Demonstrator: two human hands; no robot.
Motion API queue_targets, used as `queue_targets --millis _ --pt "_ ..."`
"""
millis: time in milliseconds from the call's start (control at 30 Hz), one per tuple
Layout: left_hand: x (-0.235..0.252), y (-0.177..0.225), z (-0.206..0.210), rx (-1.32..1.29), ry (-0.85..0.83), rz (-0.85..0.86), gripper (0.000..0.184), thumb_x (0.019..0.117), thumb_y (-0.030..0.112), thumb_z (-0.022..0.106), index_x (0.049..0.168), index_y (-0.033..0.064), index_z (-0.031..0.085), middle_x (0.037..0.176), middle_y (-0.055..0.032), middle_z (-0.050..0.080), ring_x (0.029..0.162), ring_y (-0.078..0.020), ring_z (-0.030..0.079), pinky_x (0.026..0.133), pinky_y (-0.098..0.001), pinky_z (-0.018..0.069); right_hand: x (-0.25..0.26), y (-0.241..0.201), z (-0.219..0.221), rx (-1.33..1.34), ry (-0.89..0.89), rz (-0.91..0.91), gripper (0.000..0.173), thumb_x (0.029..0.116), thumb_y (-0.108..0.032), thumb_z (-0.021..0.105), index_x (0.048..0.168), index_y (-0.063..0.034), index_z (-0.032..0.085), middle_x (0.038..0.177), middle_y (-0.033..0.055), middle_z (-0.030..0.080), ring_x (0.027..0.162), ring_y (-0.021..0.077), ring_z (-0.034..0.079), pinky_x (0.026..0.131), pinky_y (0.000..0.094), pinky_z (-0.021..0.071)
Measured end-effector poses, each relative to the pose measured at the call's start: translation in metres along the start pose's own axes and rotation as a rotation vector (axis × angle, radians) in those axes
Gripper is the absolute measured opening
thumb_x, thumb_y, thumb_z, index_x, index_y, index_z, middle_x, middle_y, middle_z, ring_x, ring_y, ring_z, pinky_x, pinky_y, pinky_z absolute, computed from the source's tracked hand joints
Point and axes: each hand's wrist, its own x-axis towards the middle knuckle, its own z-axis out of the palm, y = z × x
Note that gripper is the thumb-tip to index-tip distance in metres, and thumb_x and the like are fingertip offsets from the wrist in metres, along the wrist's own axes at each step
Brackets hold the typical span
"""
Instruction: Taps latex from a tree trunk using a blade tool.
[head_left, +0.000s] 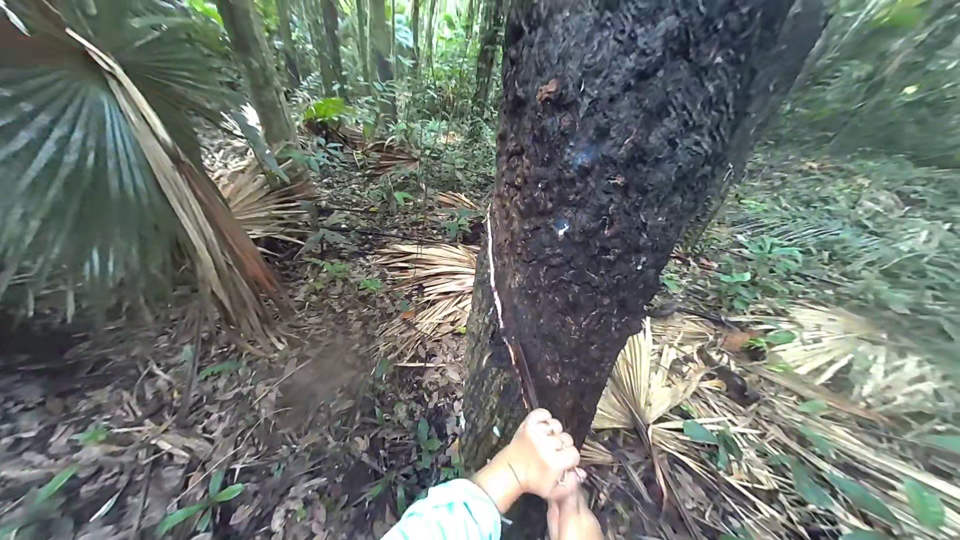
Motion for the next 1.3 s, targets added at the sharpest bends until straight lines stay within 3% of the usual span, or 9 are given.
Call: queue_targets --millis 133,233,467,567,667,767,933,1067,1300 --pt "0.022 -0.030 -0.003 0.024 0.107 0.032 0.047 0.0998 0.034 0.038 0.062 0.0134 0.056 0.055 -0.0034 0.054 0.064 -0.0217 0.059 0.086 -0.0348 0.0455 0.029 -0.008 -0.002 0.030 0.131 -0.096 0.026 0.0958 0.000 0.057 0.115 0.0153 0.067 0.110 0.0345 0.069 0.091 0.0490 0.073 0.079 0.0576 0.0606" --pt "0.025 -0.053 -0.002 0.064 0.107 0.064 0.047 0.1009 0.034 0.036 0.062 0.0139 0.053 0.055 -0.0035 0.052 0.064 -0.0216 0.057 0.089 -0.0337 0.0440 0.056 -0.018 0.008 -0.002 0.118 -0.060 0.026 0.0984 0.002 0.055 0.119 0.0147 0.066 0.116 0.0328 0.069 0.097 0.0459 0.073 0.084 0.0540 0.0603" --pt "0.002 -0.023 -0.001 0.038 0.027 0.057 0.048 0.1017 0.036 0.036 0.063 0.0147 0.055 0.056 -0.0026 0.054 0.066 -0.0207 0.059 0.084 -0.0336 0.0436 0.022 0.000 0.026 0.047 0.197 -0.102 0.026 0.0934 0.003 0.058 0.113 0.0177 0.065 0.107 0.0345 0.070 0.088 0.0481 0.074 0.076 0.0569 0.0611" --pt "0.020 -0.045 0.009 0.109 0.070 0.028 0.047 0.1015 0.034 0.036 0.063 0.0141 0.054 0.057 -0.0036 0.053 0.066 -0.0216 0.057 0.088 -0.0332 0.0431 0.062 0.003 0.011 0.010 0.058 -0.061 0.030 0.1012 -0.001 0.053 0.124 0.0141 0.064 0.121 0.0331 0.067 0.100 0.0466 0.072 0.087 0.0548 0.0591" --pt "0.002 -0.018 0.023 0.154 -0.018 0.005 0.046 0.0977 0.035 0.040 0.063 0.0131 0.061 0.059 -0.0044 0.061 0.065 -0.0228 0.062 0.080 -0.0367 0.0477 0.047 0.030 0.018 -0.034 -0.094 -0.010 0.035 0.1035 -0.005 0.050 0.131 0.0140 0.060 0.131 0.0324 0.064 0.112 0.0448 0.070 0.098 0.0514 0.0558" --pt "-0.015 0.009 0.039 0.152 -0.044 -0.005 0.044 0.0983 0.035 0.040 0.063 0.0155 0.056 0.058 -0.0022 0.056 0.065 -0.0212 0.059 0.079 -0.0347 0.0452 0.019 0.065 0.030 0.036 0.089 -0.168 0.029 0.0946 0.000 0.058 0.115 0.0192 0.065 0.112 0.0364 0.069 0.095 0.0493 0.073 0.084 0.0560 0.0603" --pt "0.015 -0.020 0.043 0.260 0.059 -0.076 0.047 0.1000 0.034 0.039 0.062 0.0126 0.057 0.057 -0.0050 0.057 0.065 -0.0233 0.061 0.087 -0.0356 0.0456 0.075 0.063 0.010 0.026 -0.031 -0.243 0.031 0.1013 -0.002 0.053 0.125 0.0155 0.063 0.127 0.0342 0.064 0.108 0.0470 0.071 0.094 0.0533 0.0574" --pt "-0.007 0.003 0.064 0.314 -0.020 -0.083 0.044 0.0977 0.033 0.041 0.062 0.0131 0.058 0.057 -0.0041 0.058 0.064 -0.0226 0.060 0.080 -0.0358 0.0463 0.064 0.095 0.029 -0.022 -0.135 -0.232 0.033 0.1019 -0.003 0.052 0.126 0.0167 0.061 0.127 0.0343 0.065 0.113 0.0447 0.069 0.099 0.0487 0.0552" --pt "0.008 -0.016 0.060 0.388 0.001 -0.087 0.047 0.1004 0.034 0.037 0.062 0.0135 0.056 0.057 -0.0042 0.055 0.064 -0.0233 0.060 0.084 -0.0352 0.0465 0.087 0.086 0.025 0.012 -0.017 -0.304 0.028 0.1001 0.000 0.054 0.120 0.0165 0.065 0.121 0.0348 0.066 0.104 0.0463 0.072 0.091 0.0512 0.0584"
